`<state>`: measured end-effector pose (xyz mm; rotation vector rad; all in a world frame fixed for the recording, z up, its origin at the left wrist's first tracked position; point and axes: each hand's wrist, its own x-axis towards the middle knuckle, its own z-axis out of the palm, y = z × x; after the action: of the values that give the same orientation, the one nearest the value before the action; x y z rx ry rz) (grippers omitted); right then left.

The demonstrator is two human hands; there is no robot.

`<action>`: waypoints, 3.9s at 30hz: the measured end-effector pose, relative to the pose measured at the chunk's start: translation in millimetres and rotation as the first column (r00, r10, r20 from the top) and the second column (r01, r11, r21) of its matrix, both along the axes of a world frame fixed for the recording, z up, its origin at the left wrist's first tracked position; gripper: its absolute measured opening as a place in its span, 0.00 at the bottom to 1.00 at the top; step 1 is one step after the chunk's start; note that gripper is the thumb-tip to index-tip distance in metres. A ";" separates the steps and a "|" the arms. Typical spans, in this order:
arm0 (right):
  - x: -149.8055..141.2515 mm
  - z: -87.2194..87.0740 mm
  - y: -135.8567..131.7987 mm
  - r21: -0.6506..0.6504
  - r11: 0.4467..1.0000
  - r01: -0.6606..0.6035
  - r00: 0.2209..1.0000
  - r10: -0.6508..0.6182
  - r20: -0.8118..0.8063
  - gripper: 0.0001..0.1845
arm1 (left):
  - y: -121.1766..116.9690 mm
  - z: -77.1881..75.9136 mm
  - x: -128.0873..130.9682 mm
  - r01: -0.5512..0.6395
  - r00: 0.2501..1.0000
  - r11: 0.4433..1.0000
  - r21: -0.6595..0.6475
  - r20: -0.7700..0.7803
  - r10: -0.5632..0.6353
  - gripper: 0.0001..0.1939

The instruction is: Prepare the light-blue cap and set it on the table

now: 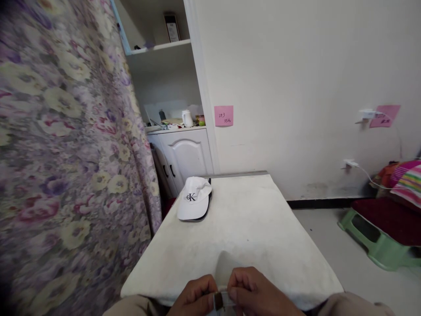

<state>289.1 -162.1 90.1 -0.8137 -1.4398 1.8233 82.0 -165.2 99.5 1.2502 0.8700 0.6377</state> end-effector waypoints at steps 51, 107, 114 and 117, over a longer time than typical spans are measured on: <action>4.1 -21.8 -8.1 -0.051 0.999 0.009 0.996 -0.013 -0.083 0.19 | -4.7 -0.3 10.2 0.033 0.998 0.998 -0.047 -0.051 -0.035 0.13; 10.6 -31.2 -14.7 0.006 1.000 0.020 1.000 -0.019 -0.020 0.22 | -0.3 -11.4 22.8 0.036 0.991 0.997 -0.073 -0.130 -0.045 0.09; 9.6 -37.7 -14.6 -0.002 1.000 0.027 1.000 -0.027 0.014 0.23 | -2.1 -7.9 23.7 0.032 0.987 0.997 -0.066 -0.154 -0.041 0.09; 7.6 -41.9 -13.4 -0.019 1.000 0.021 1.000 -0.021 0.009 0.22 | -4.0 -5.6 23.1 0.017 0.983 0.998 -0.055 -0.183 -0.027 0.09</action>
<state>296.7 -175.5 48.2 -0.8440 -1.4156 1.8228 105.1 -169.2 93.9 1.2832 1.0177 0.4833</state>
